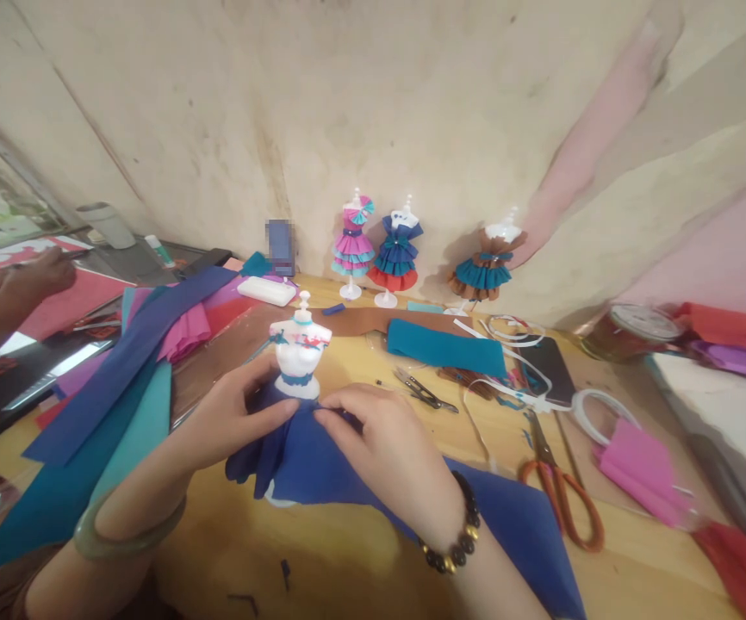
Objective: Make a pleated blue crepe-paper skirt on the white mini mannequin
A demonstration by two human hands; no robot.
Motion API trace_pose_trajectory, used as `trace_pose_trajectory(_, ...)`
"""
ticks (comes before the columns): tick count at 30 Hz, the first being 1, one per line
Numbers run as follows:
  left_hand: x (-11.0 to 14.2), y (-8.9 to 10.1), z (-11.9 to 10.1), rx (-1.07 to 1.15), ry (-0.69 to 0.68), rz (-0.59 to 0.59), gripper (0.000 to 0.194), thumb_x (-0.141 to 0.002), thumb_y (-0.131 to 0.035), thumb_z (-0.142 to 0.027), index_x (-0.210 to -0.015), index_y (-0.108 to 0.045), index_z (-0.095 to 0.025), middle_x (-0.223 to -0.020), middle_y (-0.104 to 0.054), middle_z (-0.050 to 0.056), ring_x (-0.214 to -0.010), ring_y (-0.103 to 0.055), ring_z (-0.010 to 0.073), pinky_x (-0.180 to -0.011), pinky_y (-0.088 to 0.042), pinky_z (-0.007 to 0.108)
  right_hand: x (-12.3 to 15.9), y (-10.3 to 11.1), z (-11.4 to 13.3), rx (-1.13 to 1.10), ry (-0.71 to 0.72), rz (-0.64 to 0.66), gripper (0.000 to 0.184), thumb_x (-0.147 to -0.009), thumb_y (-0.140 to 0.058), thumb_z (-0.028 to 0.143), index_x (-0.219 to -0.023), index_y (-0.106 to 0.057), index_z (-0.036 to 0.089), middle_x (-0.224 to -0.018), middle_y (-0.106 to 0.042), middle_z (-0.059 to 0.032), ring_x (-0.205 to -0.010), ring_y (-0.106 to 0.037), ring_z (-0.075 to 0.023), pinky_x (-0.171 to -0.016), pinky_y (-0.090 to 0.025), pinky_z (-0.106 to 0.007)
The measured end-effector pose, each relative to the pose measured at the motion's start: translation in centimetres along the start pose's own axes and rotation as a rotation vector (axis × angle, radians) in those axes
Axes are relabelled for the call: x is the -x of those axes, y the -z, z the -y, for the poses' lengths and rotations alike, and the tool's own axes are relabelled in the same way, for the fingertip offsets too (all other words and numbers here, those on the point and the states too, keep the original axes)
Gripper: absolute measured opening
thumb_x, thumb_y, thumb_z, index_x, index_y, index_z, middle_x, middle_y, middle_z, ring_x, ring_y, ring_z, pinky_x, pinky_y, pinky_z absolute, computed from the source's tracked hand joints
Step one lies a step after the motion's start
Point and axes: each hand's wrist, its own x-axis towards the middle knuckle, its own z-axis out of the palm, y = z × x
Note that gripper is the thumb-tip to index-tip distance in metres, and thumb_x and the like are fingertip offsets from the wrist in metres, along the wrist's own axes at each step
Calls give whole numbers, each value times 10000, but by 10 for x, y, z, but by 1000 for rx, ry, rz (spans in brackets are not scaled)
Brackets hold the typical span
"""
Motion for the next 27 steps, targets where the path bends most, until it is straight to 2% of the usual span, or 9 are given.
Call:
trace_pose_trajectory(6, -1, 3, 1, 33, -26, 56, 325, -879, -631, -405, -1143, -632, -217, -1180, -715, 75, -1128, -636, 278, -984, -492, 388, 0, 1, 0, 38, 47, 22, 101, -954, -615, 231, -928, -712, 234, -890, -742, -3, -834, -673, -169, -777, -474, -284)
trace_pose_trajectory(9, -3, 3, 3, 89, -17, 60, 324, -882, -630, -423, -1141, -635, -227, -1186, -710, 71, -1101, -641, 268, -996, -491, 389, 1, 1, 2, 39, -10, 45, 109, -942, -648, 331, -901, -697, 242, -872, -742, 6, -803, -671, -174, -739, -469, -289)
trace_pose_trajectory(13, -4, 3, 7, 126, -18, 94, 272, -893, -616, -436, -1058, -648, -222, -1084, -714, 65, -1051, -642, 259, -983, -493, 391, 0, -2, 5, 90, -109, 51, 216, -871, -724, 445, -860, -658, 240, -797, -712, 20, -742, -641, -179, -668, -434, -291)
trace_pose_trajectory(20, -6, 1, 9, 187, 3, 180, 326, -867, -655, -474, -1055, -658, -208, -1061, -718, 62, -1024, -647, 247, -945, -510, 363, -1, -5, 6, 195, -93, 79, 208, -845, -759, 313, -784, -580, 224, -751, -658, 31, -707, -594, -164, -638, -378, -278)
trace_pose_trajectory(23, -5, 1, 7, 178, 10, 183, 370, -812, -724, -454, -1074, -657, -201, -1069, -728, 62, -1037, -651, 261, -942, -516, 374, -1, -6, 5, 200, -87, 75, 211, -846, -756, 302, -782, -570, 225, -747, -648, 34, -704, -588, -161, -641, -378, -275)
trace_pose_trajectory(27, -3, 1, 5, 140, 3, 155, 405, -816, -728, -410, -1160, -650, -211, -1157, -725, 78, -1061, -658, 272, -977, -512, 411, -1, -5, 5, 175, -77, 72, 212, -839, -765, 308, -767, -584, 225, -720, -644, 42, -671, -585, -149, -609, -376, -262)
